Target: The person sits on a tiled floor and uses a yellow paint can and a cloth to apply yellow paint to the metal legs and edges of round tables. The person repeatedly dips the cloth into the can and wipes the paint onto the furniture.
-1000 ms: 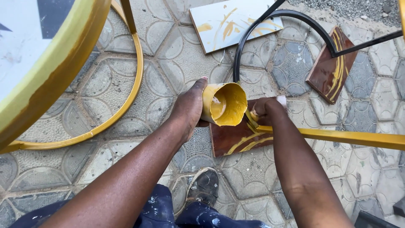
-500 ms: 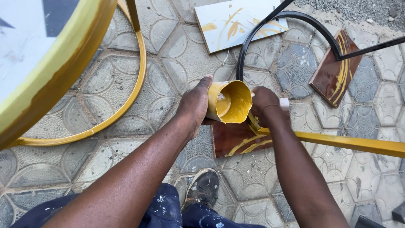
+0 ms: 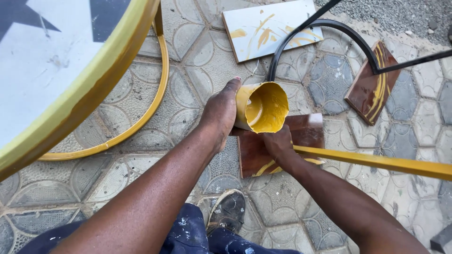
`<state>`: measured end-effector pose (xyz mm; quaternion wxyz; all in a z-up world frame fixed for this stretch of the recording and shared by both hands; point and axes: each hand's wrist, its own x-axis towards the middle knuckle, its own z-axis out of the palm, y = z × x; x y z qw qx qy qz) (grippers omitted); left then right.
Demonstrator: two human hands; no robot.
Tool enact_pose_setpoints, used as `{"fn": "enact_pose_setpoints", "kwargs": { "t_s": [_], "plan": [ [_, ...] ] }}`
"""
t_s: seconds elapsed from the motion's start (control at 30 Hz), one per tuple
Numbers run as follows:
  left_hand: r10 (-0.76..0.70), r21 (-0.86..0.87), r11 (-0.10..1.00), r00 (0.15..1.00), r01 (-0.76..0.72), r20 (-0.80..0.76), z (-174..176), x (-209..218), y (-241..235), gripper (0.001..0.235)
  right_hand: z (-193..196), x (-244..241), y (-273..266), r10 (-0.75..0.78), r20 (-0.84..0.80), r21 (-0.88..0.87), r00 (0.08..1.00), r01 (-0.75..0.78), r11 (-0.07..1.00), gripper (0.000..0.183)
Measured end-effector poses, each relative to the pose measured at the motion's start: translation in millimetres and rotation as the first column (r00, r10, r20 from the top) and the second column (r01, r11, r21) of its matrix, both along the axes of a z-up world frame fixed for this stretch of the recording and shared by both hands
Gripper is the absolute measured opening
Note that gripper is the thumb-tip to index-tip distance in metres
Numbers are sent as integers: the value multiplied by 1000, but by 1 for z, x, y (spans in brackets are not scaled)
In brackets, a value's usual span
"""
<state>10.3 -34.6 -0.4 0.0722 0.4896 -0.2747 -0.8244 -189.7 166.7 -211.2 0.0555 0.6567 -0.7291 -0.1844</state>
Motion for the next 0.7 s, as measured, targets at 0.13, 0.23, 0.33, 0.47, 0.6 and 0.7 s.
{"fn": "enact_pose_setpoints", "kwargs": {
  "t_s": [0.13,0.23,0.33,0.47,0.6,0.7],
  "plan": [
    [28,48,998,1000,-29,8,-5,-5,-2,52,-26,-27,-60,11,5,2,1000,-11,1000,18],
    [56,64,996,998,-58,37,-18,-14,-4,52,-40,-61,-106,-3,-4,6,1000,3,1000,18],
    [74,54,996,995,-77,66,-41,-20,-7,51,-56,-83,-144,-2,-5,12,1000,2,1000,18],
    [85,35,996,994,-87,69,-43,-21,-11,52,-62,-76,-118,-28,-23,9,999,28,1000,19],
    [107,55,993,994,-109,30,-45,-29,-7,52,-62,-42,-32,-80,-54,-5,995,80,997,20],
    [65,37,997,998,-66,24,-28,-27,1,56,-60,-34,21,-127,-74,-10,989,126,992,20]
  ]
}}
